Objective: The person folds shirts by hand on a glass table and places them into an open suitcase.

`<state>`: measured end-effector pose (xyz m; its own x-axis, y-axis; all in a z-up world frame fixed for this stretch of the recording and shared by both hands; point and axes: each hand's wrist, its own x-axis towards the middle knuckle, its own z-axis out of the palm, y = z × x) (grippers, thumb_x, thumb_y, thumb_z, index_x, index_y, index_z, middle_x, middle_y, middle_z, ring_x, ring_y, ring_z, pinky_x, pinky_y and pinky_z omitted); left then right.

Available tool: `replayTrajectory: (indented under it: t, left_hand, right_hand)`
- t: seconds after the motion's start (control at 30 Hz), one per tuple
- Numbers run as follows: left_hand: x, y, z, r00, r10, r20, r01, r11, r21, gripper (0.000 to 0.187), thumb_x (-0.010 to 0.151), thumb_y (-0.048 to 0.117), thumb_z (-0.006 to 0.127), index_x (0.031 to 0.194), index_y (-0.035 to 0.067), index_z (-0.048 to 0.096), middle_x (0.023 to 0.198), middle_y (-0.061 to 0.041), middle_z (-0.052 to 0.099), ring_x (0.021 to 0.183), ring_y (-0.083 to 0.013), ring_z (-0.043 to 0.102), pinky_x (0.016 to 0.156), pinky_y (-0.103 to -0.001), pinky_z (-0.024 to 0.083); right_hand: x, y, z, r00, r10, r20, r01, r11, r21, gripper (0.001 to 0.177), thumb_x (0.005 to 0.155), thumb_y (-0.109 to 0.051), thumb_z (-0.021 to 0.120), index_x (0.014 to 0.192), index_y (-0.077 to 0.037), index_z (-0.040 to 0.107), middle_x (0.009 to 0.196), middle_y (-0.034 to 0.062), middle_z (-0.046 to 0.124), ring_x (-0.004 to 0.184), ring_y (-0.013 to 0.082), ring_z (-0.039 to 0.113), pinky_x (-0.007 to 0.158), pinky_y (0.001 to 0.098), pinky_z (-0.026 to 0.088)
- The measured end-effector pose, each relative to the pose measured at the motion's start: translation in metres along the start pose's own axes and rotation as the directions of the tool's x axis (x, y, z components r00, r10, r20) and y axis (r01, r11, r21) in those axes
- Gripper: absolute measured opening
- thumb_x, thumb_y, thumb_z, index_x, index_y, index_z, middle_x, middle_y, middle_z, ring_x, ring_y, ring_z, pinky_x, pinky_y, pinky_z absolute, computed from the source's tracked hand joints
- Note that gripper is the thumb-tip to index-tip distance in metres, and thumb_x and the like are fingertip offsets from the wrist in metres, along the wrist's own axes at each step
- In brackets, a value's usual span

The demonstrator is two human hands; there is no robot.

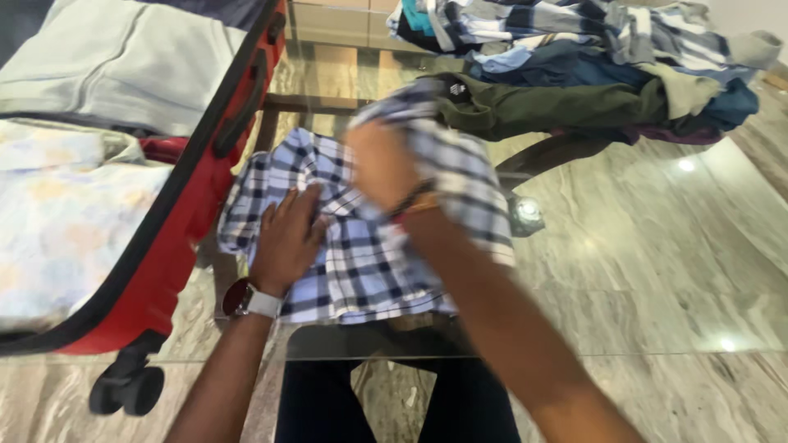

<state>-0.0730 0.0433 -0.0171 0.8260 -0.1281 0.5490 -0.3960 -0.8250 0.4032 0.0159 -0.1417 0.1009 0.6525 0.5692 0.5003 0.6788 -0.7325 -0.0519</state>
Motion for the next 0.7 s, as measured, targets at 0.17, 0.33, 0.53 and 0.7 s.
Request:
replayTrajectory:
  t: [0.17, 0.33, 0.53, 0.7]
  left_hand:
    - [0.007, -0.028, -0.004, 0.876, -0.465, -0.128, 0.256, 0.673, -0.694, 0.041, 0.106, 0.013, 0.044, 0.144, 0.011, 0.06, 0.12, -0.02, 0.068, 0.086, -0.0233, 0.063, 0.076, -0.037, 0.052]
    - [0.004, -0.006, -0.013, 0.89, -0.392, -0.232, 0.252, 0.848, -0.467, 0.043, 0.096, 0.012, 0.063, 0.138, 0.006, 0.058, 0.104, -0.022, 0.071, 0.088, -0.0298, 0.066, 0.079, -0.039, 0.051]
    - [0.005, 0.021, -0.037, 0.924, -0.27, -0.272, 0.26, 0.963, -0.073, 0.023, 0.09, 0.01, 0.068, 0.112, 0.009, 0.073, 0.109, -0.017, 0.076, 0.099, -0.036, 0.07, 0.092, -0.047, 0.053]
    - [0.006, 0.032, -0.047, 0.9, -0.425, -0.097, 0.426, 0.904, -0.009, 0.022, 0.101, 0.018, 0.065, 0.118, 0.006, 0.074, 0.133, -0.027, 0.057, 0.1, -0.0442, 0.065, 0.087, -0.05, 0.052]
  right_hand:
    - [-0.023, -0.111, 0.023, 0.911, -0.182, 0.37, -0.025, 0.871, 0.491, 0.072, 0.085, -0.007, 0.068, 0.153, -0.006, 0.042, 0.1, 0.0263, 0.07, 0.091, 0.0371, 0.07, 0.078, 0.0492, 0.059]
    - [-0.065, -0.066, -0.011, 0.932, 0.019, 0.361, -0.267, 0.71, 0.651, 0.058, 0.092, -0.008, 0.06, 0.149, -0.011, 0.048, 0.12, 0.0133, 0.073, 0.06, 0.0163, 0.071, 0.053, 0.0315, 0.062]
    - [-0.129, 0.059, -0.031, 0.968, 0.205, -0.145, -0.204, 0.979, 0.022, 0.041, 0.095, -0.03, 0.071, 0.133, -0.016, 0.064, 0.129, 0.0187, 0.067, 0.116, 0.0359, 0.061, 0.1, 0.0508, 0.05]
    - [-0.175, 0.09, -0.011, 0.935, 0.345, -0.083, -0.352, 0.932, -0.089, 0.049, 0.1, -0.046, 0.062, 0.143, -0.023, 0.066, 0.131, 0.0227, 0.056, 0.123, 0.042, 0.05, 0.1, 0.059, 0.038]
